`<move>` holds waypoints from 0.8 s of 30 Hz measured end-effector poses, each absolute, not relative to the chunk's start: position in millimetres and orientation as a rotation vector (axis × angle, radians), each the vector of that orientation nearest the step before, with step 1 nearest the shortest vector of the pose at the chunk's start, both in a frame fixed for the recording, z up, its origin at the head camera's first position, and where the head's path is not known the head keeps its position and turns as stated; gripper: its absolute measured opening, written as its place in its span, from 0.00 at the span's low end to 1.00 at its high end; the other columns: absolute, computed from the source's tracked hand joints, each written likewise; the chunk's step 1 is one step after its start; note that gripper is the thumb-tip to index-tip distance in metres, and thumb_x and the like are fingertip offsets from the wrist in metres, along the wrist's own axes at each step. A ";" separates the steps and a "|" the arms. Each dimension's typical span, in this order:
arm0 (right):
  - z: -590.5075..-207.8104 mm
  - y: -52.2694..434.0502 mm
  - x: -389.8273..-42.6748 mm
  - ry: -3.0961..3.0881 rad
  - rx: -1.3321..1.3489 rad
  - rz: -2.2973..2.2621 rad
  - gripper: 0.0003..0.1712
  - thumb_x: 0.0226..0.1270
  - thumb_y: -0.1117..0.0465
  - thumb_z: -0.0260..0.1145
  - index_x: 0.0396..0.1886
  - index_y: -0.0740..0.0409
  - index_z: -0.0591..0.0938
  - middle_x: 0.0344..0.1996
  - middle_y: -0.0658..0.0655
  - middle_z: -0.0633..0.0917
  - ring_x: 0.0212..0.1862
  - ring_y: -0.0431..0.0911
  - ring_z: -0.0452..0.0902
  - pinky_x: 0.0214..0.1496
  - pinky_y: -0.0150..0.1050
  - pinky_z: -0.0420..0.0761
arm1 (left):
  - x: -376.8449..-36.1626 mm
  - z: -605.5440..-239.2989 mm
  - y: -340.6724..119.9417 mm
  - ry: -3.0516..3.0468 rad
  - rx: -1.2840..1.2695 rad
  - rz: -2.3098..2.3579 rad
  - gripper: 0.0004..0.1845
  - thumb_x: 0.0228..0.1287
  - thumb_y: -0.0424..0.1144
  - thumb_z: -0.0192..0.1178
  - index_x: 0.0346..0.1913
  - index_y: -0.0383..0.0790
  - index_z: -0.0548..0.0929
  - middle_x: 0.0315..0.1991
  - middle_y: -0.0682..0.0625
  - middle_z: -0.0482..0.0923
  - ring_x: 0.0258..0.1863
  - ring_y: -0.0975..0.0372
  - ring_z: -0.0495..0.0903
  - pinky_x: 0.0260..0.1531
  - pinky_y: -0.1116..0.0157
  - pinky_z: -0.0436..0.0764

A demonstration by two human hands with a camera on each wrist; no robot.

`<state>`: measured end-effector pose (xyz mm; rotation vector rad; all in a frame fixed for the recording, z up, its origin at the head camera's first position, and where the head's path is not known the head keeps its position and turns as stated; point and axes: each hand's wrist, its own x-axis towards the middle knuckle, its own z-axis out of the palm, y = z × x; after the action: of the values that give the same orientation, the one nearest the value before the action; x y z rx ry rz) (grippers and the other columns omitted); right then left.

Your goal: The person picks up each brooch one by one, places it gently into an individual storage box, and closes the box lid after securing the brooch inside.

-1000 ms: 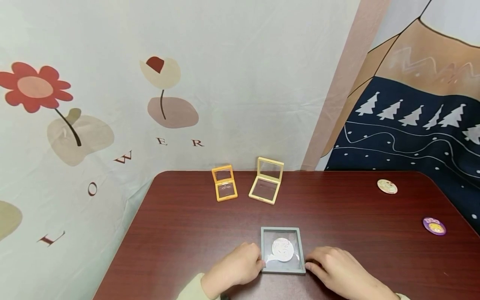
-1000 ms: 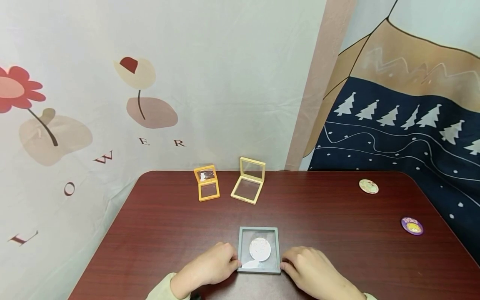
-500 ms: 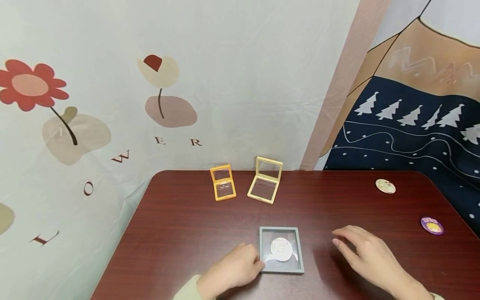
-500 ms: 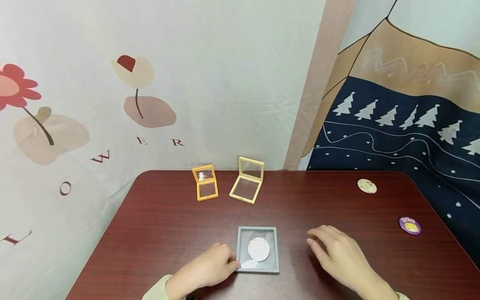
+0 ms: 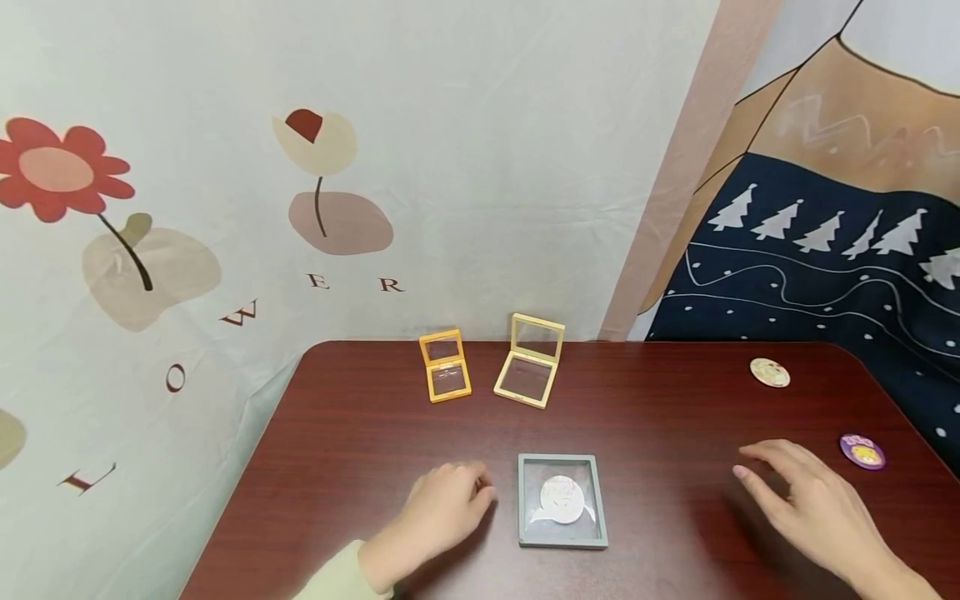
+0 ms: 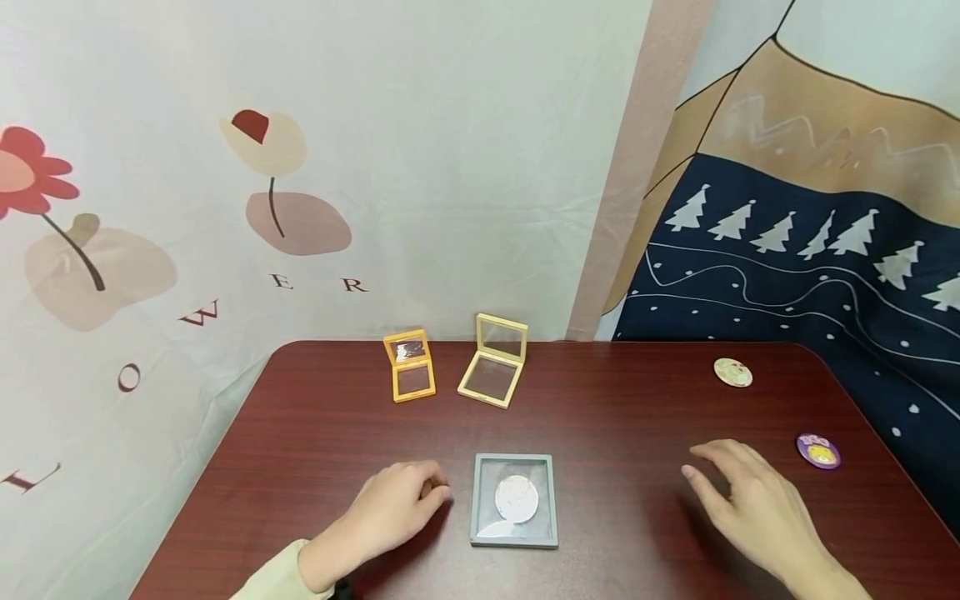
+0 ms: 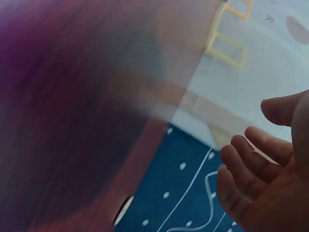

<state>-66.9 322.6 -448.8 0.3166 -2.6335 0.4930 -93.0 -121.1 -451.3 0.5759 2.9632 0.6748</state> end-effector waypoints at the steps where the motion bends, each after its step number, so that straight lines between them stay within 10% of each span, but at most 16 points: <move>1: -449.3 326.9 -66.7 -2.650 0.294 0.482 0.18 0.56 0.60 0.82 0.46 0.52 0.88 0.44 0.52 0.87 0.46 0.48 0.79 0.41 0.31 0.74 | -94.8 -450.9 -123.4 2.987 0.568 0.685 0.03 0.67 0.41 0.70 0.36 0.48 0.86 0.29 0.59 0.82 0.28 0.66 0.78 0.27 0.59 0.78; 8: -453.6 356.3 -66.0 -2.739 0.179 0.446 0.23 0.64 0.56 0.77 0.54 0.63 0.82 0.52 0.67 0.81 0.54 0.64 0.75 0.46 0.66 0.74 | -103.9 -450.6 -136.5 3.125 0.486 0.733 0.06 0.68 0.42 0.70 0.41 0.44 0.87 0.37 0.55 0.84 0.38 0.60 0.85 0.34 0.55 0.82; 24: -461.7 409.4 -87.2 -2.806 0.022 0.372 0.35 0.67 0.54 0.74 0.61 0.76 0.73 0.59 0.79 0.71 0.59 0.73 0.64 0.66 0.73 0.61 | -136.5 -446.1 -156.2 3.211 0.287 0.907 0.20 0.70 0.48 0.67 0.57 0.38 0.85 0.49 0.45 0.85 0.49 0.51 0.84 0.46 0.47 0.83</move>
<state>-87.2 409.4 -461.7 0.0219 -2.8058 0.3723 -136.5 -156.2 -446.1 0.2872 3.2114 0.9074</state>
